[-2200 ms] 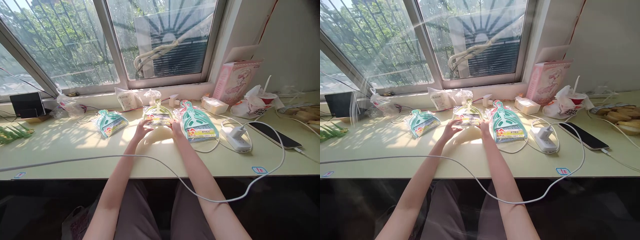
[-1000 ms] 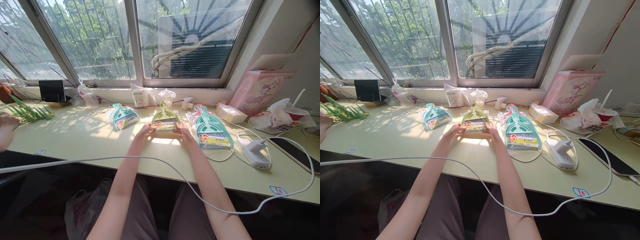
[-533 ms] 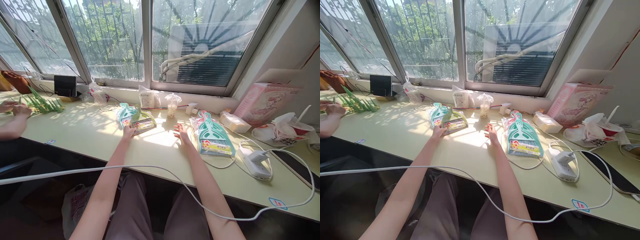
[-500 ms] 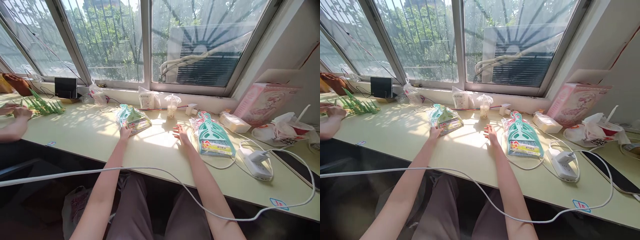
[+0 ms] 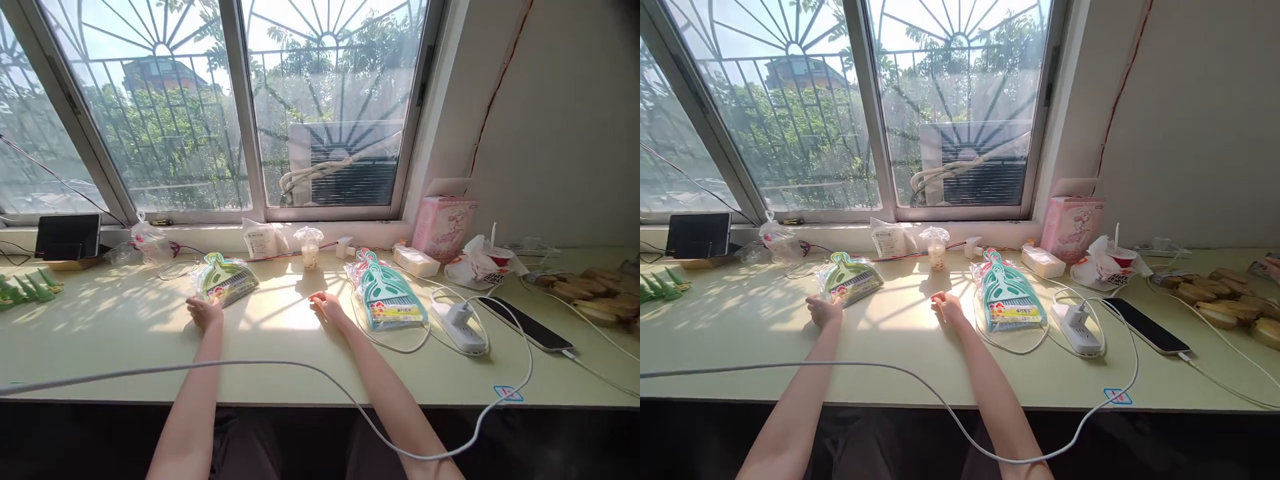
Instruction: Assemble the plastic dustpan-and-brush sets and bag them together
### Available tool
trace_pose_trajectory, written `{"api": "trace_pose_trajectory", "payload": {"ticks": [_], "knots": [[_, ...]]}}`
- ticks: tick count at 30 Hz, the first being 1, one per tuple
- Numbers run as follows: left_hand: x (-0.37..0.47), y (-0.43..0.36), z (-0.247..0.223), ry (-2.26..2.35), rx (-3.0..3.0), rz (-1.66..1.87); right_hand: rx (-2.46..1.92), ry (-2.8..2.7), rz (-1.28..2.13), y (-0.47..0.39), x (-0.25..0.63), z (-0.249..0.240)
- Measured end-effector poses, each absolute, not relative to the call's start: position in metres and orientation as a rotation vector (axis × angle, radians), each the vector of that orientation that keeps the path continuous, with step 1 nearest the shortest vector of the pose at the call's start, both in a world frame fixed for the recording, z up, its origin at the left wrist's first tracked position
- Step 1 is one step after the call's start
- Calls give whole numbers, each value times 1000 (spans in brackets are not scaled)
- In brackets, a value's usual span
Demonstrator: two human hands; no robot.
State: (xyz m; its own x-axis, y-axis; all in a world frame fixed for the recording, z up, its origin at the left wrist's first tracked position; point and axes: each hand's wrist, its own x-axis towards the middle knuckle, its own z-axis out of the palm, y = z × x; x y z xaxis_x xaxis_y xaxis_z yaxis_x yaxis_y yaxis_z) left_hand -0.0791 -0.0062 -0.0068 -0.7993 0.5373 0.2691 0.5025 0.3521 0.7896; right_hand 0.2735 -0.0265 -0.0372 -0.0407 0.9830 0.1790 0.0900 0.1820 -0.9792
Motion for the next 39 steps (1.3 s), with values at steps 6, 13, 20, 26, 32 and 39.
{"api": "trace_pose_trajectory", "payload": {"ticks": [6, 13, 20, 26, 32, 39], "knots": [[-76, -8, -5, 2555, 1027, 1544, -1199, -1613, 903, -42, 266, -29], [-70, -10, -3, 2544, 1287, 1876, -1139, -1678, 493, -66, 299, 10], [-3, -26, -3, 2086, 2209, 1756, -1780, -1266, -113, -70, 465, 38], [113, -16, -14, 1270, 2671, 1065, -2191, -1242, 195, -58, 494, 24], [126, 16, -23, 1328, 2160, 1210, -2038, -1198, -126, -67, 481, 39], [114, -7, -2, 617, 1396, 984, -1578, -1359, -40, -43, 400, 88]]}}
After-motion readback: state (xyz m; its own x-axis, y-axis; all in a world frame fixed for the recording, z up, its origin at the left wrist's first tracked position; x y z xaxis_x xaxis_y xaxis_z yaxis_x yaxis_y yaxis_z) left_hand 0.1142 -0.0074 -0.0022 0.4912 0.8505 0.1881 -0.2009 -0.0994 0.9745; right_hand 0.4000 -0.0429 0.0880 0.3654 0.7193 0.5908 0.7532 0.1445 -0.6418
